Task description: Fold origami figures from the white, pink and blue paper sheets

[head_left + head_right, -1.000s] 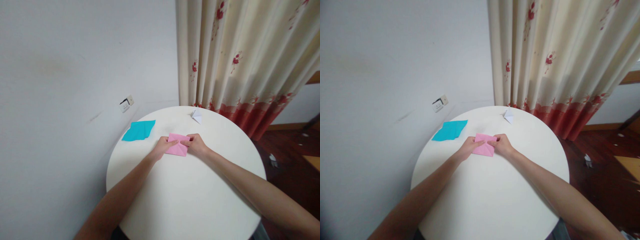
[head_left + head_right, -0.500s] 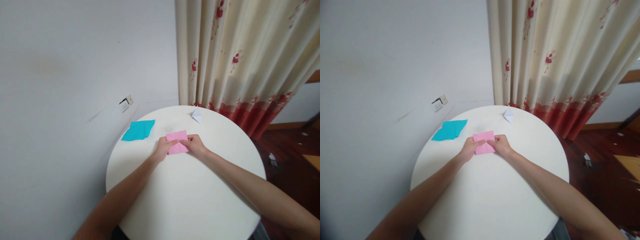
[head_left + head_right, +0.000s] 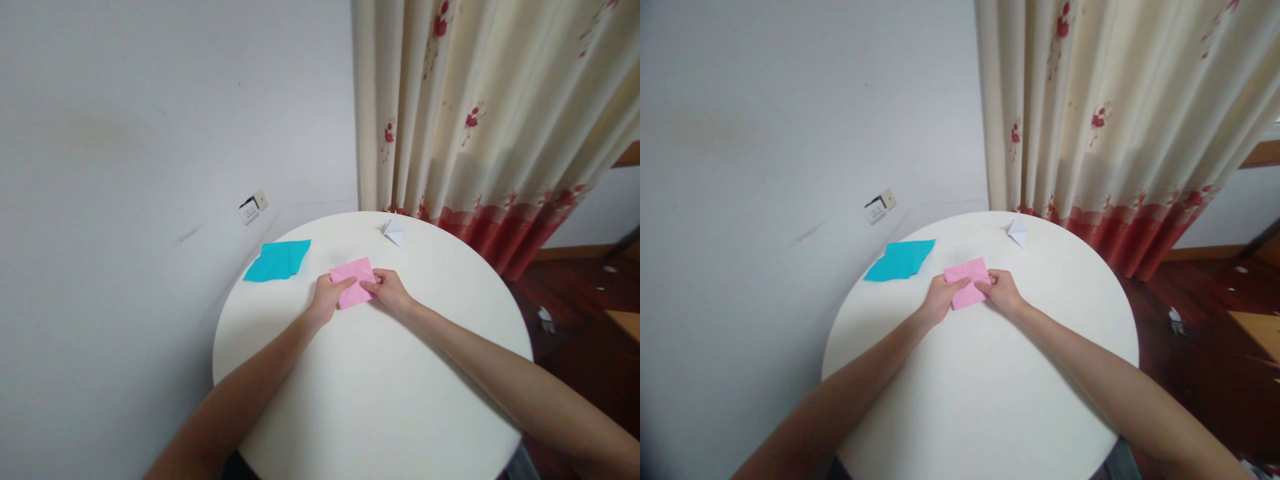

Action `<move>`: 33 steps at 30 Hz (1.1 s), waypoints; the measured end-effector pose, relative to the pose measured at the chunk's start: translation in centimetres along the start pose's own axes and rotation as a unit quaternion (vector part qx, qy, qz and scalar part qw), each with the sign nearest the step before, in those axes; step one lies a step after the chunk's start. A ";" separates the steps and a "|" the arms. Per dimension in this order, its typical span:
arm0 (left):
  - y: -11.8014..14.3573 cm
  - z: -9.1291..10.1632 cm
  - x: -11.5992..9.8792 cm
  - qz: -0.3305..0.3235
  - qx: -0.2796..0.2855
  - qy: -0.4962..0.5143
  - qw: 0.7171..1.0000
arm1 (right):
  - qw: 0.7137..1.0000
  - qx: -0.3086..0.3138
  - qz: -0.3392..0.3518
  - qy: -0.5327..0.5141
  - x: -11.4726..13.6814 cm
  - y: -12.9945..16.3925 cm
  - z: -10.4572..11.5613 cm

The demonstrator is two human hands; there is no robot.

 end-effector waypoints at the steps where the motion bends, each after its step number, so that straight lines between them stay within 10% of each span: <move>1: 0.0 0.0 0.1 -0.001 -0.002 0.002 1.000 | 1.000 -0.003 0.003 0.001 -0.1 0.0 0.0; 26: 0.6 3.0 -4.1 0.005 0.221 -0.264 0.939 | 0.970 0.187 0.061 0.142 1.8 0.5 0.7; 33: 0.5 1.8 -2.8 -0.032 0.159 -0.277 0.947 | 0.970 0.176 0.079 0.146 1.5 0.4 0.5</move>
Point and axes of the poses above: each hand's wrist, its own y-axis away from the middle knuckle, its own z-axis out of the back of the hand, x = y × z, the point moved 1 cm from there along -y, towards the middle knuckle, and after that the axes turned 10 degrees about z, right-handed, at the moved point
